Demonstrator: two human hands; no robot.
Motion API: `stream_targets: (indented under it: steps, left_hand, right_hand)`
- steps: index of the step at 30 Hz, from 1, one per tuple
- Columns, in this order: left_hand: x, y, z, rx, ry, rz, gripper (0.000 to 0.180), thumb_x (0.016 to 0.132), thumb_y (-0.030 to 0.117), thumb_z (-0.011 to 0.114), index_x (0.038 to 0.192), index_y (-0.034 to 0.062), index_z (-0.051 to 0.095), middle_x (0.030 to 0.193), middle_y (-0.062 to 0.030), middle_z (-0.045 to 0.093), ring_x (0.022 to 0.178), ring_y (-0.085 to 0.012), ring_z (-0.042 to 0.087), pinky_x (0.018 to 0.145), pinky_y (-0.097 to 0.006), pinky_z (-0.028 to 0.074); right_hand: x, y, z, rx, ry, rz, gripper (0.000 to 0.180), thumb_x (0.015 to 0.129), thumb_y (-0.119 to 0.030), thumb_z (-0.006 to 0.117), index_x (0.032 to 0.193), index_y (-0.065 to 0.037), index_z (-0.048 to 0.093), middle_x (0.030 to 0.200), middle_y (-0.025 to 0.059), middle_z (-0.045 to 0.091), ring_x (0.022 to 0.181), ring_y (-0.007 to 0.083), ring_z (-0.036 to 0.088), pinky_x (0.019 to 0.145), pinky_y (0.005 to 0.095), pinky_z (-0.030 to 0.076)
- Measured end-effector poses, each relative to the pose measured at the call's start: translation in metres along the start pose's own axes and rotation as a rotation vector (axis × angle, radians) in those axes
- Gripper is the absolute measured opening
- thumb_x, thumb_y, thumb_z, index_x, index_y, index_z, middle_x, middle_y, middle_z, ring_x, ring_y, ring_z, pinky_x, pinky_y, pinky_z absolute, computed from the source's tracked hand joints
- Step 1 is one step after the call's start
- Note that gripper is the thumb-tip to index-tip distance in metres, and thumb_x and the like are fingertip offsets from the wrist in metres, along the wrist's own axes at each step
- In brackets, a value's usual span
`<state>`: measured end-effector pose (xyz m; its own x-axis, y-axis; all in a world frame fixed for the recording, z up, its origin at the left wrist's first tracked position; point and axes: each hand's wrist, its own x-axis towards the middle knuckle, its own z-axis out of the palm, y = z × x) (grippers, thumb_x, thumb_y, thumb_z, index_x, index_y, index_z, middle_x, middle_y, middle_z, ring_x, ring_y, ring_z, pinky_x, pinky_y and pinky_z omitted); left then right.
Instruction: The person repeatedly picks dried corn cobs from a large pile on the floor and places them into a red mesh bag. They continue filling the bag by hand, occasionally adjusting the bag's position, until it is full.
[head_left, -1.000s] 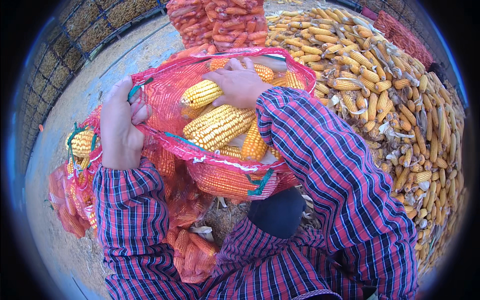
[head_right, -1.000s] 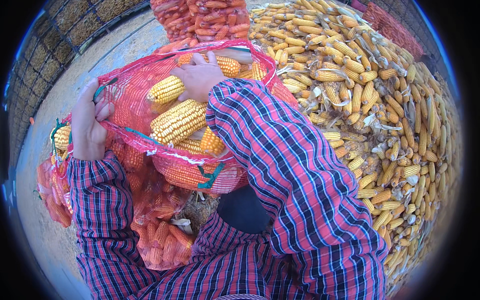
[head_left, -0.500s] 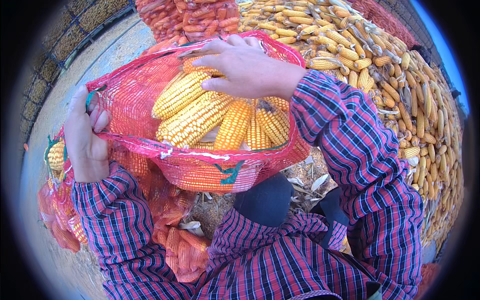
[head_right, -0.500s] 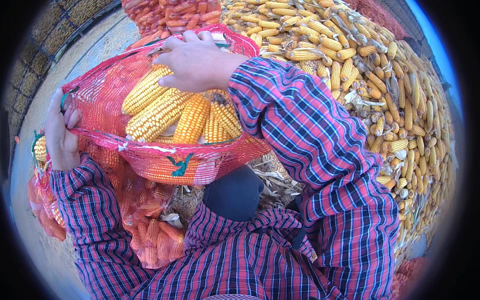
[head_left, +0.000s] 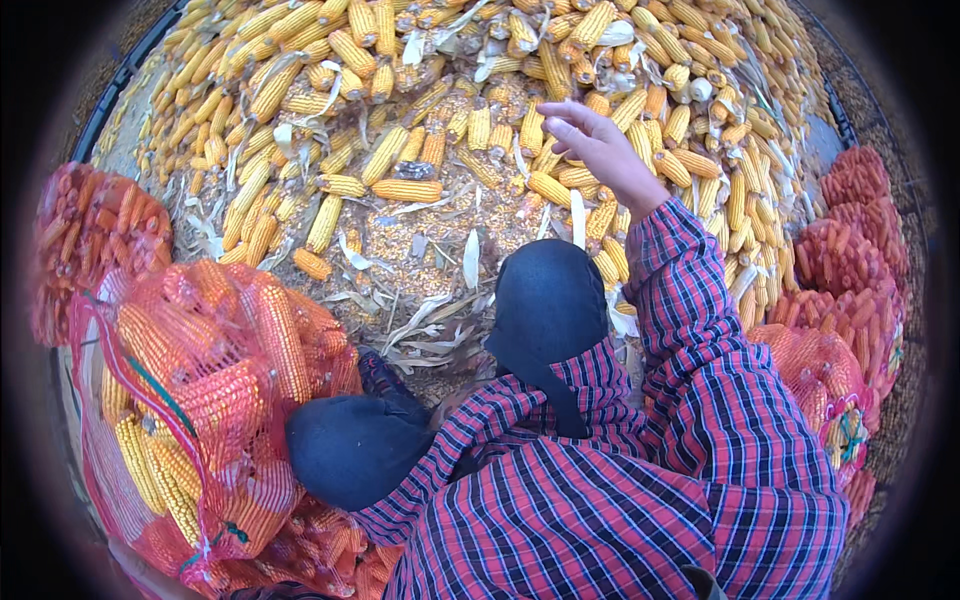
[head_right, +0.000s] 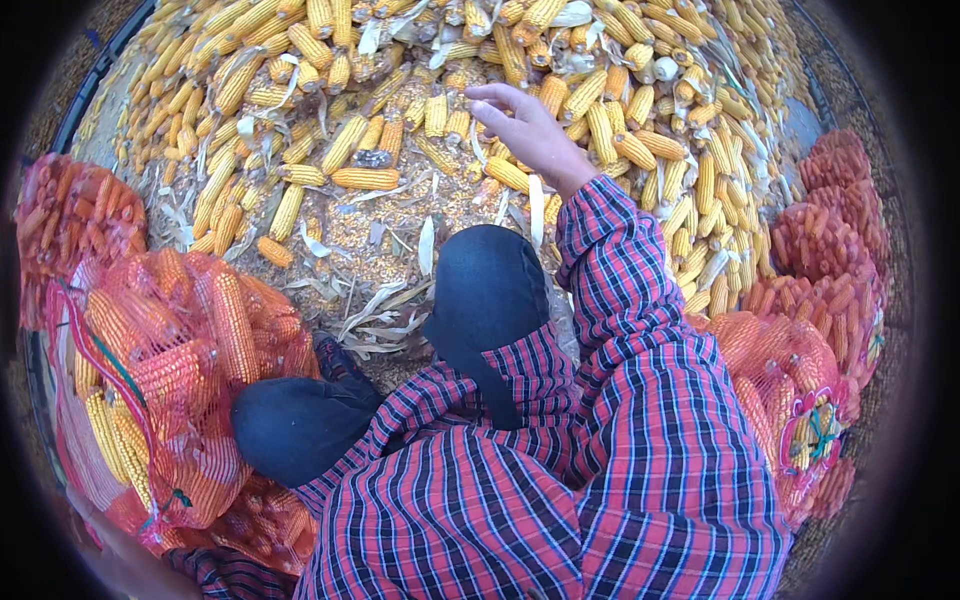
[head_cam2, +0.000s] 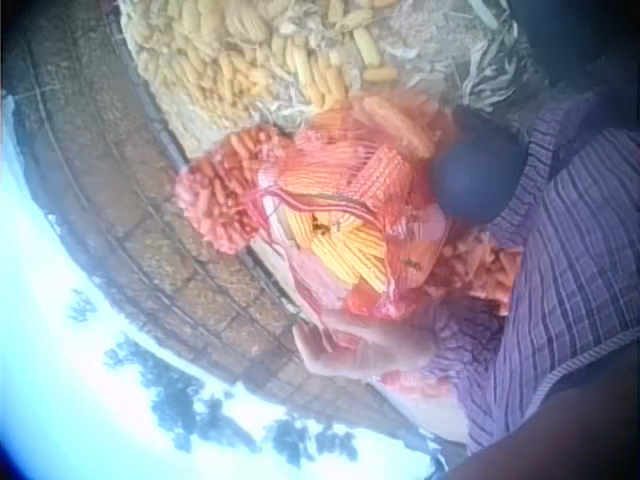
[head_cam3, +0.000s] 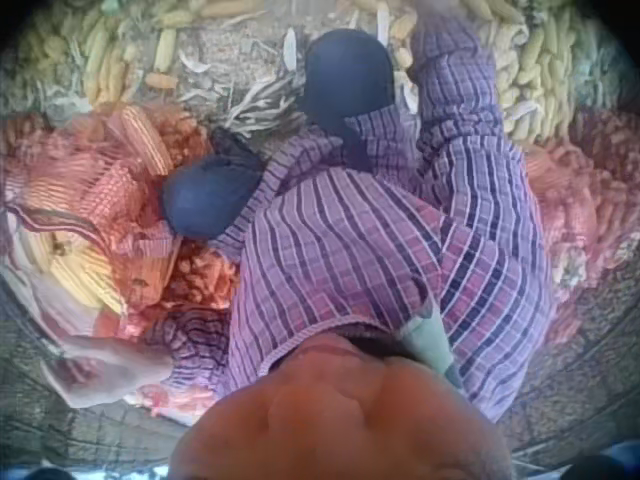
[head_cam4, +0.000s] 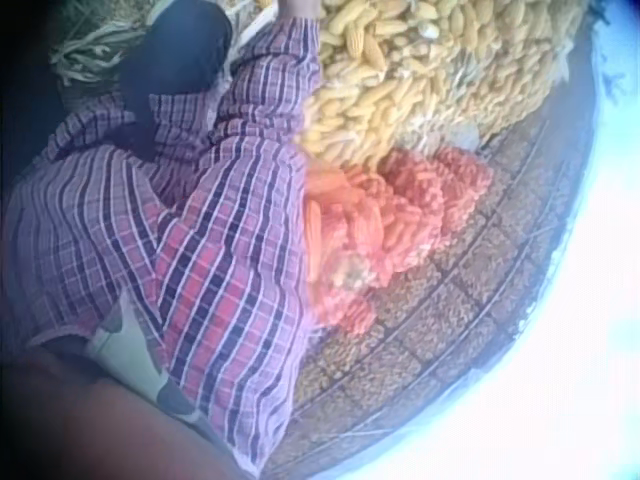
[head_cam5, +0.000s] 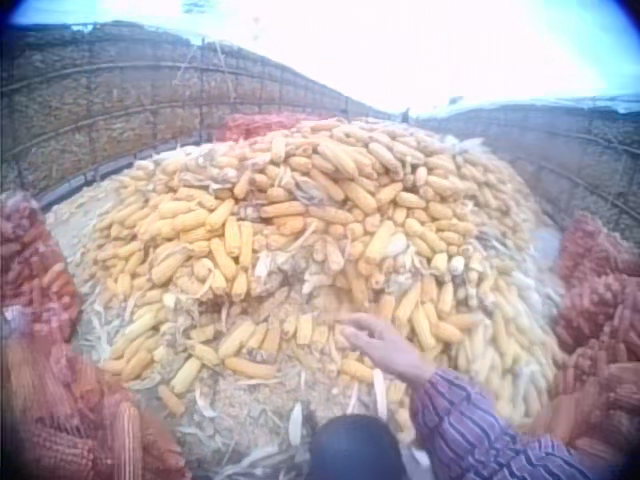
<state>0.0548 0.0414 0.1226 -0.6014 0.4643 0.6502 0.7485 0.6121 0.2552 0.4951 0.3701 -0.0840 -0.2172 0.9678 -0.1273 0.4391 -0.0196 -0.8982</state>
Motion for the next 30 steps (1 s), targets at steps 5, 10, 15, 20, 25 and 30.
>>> stream_targets:
  steps: [5, 10, 15, 20, 25, 30]
  left_hand:
    - [-0.048, 0.166, 0.084, -0.244, -0.413, 0.581, 0.038, 0.101, 0.018, 0.057, 0.131, -0.0048, 0.052, 0.121, -0.0137, 0.058, 0.107, -0.0227, 0.056, 0.092, -0.034, 0.045]
    - [-0.103, 0.283, 0.254, -0.477, -1.017, 0.747, 0.029, 0.093, 0.012, 0.063, 0.12, 0.0015, 0.058, 0.107, -0.014, 0.059, 0.094, -0.0267, 0.059, 0.086, -0.038, 0.048]
    - [-0.207, 0.327, 0.366, -0.203, -1.399, 0.901, 0.035, 0.09, 0.025, 0.065, 0.12, 0.008, 0.06, 0.118, -0.0177, 0.059, 0.106, -0.0357, 0.061, 0.087, -0.044, 0.049]
    - [-0.29, 0.364, 0.427, -0.264, -1.483, 1.086, 0.04, 0.089, 0.02, 0.064, 0.127, 0.0079, 0.059, 0.125, -0.0164, 0.058, 0.114, -0.0364, 0.057, 0.095, -0.046, 0.047]
    - [-0.351, 0.407, 0.491, -0.474, -1.147, 1.388, 0.047, 0.092, 0.014, 0.058, 0.139, 0.0064, 0.049, 0.137, -0.0144, 0.051, 0.126, -0.0348, 0.046, 0.107, -0.047, 0.037]
    - [-0.382, 0.436, 0.53, -0.309, -0.894, 1.579, 0.046, 0.092, 0.015, 0.056, 0.136, 0.0078, 0.047, 0.135, -0.0139, 0.049, 0.127, -0.0306, 0.045, 0.105, -0.044, 0.037]
  right_hand:
    - [-0.117, 0.229, 0.021, 0.196, 0.189, 0.77, 0.045, 0.094, -0.03, 0.059, 0.134, -0.008, 0.055, 0.111, 0.0079, 0.06, 0.09, 0.0165, 0.055, 0.081, 0.0323, 0.047]
    - [-0.2, 0.349, 0.064, -0.206, 0.275, 0.943, 0.053, 0.086, -0.023, 0.065, 0.134, -0.005, 0.051, 0.122, 0.0181, 0.055, 0.107, 0.0312, 0.053, 0.094, 0.0425, 0.044]
    - [-0.17, 0.359, 0.03, -0.668, 0.535, 0.654, 0.063, 0.078, -0.019, 0.07, 0.134, -0.004, 0.048, 0.132, 0.0238, 0.048, 0.122, 0.041, 0.046, 0.105, 0.0471, 0.038]
    - [-0.111, 0.359, -0.028, -0.865, 0.256, 0.825, 0.092, 0.068, -0.021, 0.079, 0.144, -0.002, 0.031, 0.135, 0.0212, 0.044, 0.124, 0.0378, 0.045, 0.105, 0.0439, 0.04]
    - [-0.089, 0.362, -0.041, -1.05, 0.005, 0.989, 0.103, 0.06, -0.025, 0.085, 0.142, -0.001, 0.028, 0.122, 0.0143, 0.045, 0.112, 0.0344, 0.05, 0.096, 0.0449, 0.042]
    - [-0.093, 0.368, -0.033, -1.033, 0.148, 0.774, 0.105, 0.056, -0.026, 0.085, 0.14, 0.003, 0.03, 0.122, 0.0156, 0.045, 0.107, 0.0364, 0.048, 0.093, 0.0468, 0.04]
